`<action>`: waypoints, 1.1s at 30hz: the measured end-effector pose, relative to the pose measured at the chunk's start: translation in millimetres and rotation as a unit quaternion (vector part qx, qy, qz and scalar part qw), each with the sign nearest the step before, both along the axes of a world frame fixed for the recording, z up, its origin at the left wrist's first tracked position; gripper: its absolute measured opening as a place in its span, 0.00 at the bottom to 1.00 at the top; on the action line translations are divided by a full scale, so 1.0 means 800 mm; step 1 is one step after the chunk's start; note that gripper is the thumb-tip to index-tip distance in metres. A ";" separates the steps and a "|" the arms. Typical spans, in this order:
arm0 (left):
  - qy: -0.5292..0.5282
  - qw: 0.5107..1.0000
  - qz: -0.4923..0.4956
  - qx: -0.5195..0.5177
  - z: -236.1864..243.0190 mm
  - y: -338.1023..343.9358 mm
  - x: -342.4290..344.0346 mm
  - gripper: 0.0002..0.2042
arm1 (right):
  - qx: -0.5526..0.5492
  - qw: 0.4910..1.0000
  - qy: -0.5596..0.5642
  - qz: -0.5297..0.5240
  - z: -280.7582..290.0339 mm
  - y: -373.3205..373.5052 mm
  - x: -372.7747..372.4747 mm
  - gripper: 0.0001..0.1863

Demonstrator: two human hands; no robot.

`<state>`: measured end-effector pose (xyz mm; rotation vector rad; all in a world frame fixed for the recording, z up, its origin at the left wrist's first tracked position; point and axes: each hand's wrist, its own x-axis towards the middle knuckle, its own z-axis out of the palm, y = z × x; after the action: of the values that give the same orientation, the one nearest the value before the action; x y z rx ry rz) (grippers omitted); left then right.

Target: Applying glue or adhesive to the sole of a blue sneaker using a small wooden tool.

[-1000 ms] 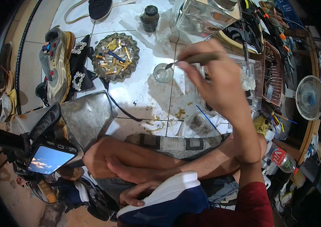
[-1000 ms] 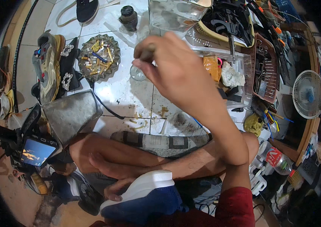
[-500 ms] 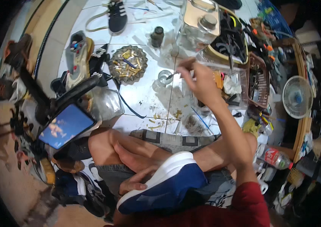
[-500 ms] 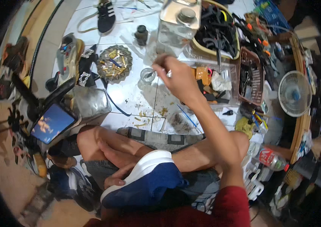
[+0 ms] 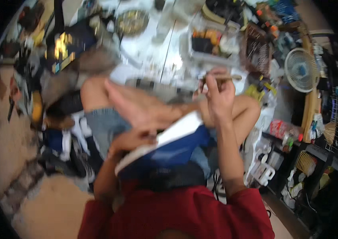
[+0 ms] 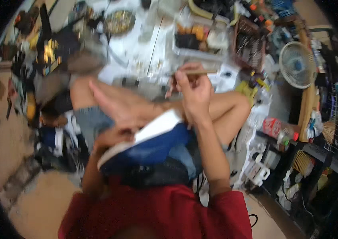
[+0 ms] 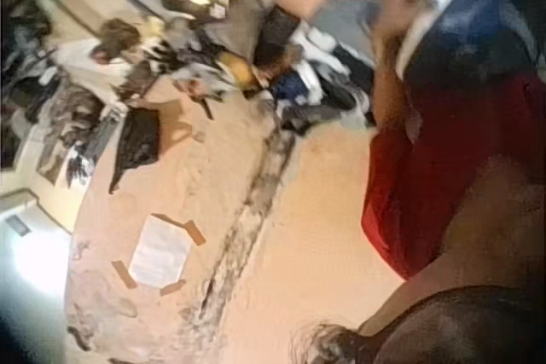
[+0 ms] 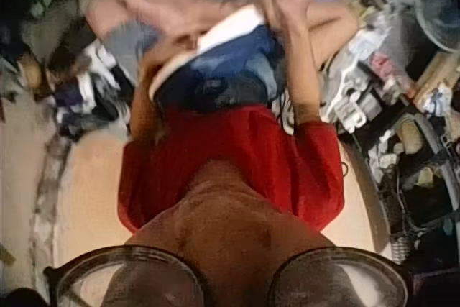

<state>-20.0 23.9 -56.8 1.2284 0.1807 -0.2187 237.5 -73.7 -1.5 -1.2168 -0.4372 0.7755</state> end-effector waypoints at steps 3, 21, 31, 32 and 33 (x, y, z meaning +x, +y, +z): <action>0.124 0.982 0.001 -0.139 0.030 -0.003 0.008 0.28 | -0.044 0.999 0.006 0.015 -0.019 -0.031 -0.024 0.10; 0.042 0.896 0.052 0.439 0.153 -0.077 -0.013 0.35 | -0.022 0.989 -0.137 0.052 -0.054 -0.042 -0.040 0.14; 0.098 0.736 0.049 0.668 0.132 -0.108 -0.047 0.39 | -0.049 0.975 -0.203 0.071 -0.053 -0.031 -0.037 0.14; 0.083 0.742 0.043 0.664 0.129 -0.104 -0.048 0.37 | -0.055 0.979 -0.187 0.063 -0.052 -0.031 -0.038 0.13; 0.068 0.747 0.037 0.660 0.127 -0.102 -0.049 0.36 | -0.062 0.982 -0.170 0.054 -0.052 -0.032 -0.040 0.13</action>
<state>-59.5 -58.0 44.6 2.6296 0.5703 -0.0816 205.7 -99.3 -42.9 -1.4588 -0.7491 0.6941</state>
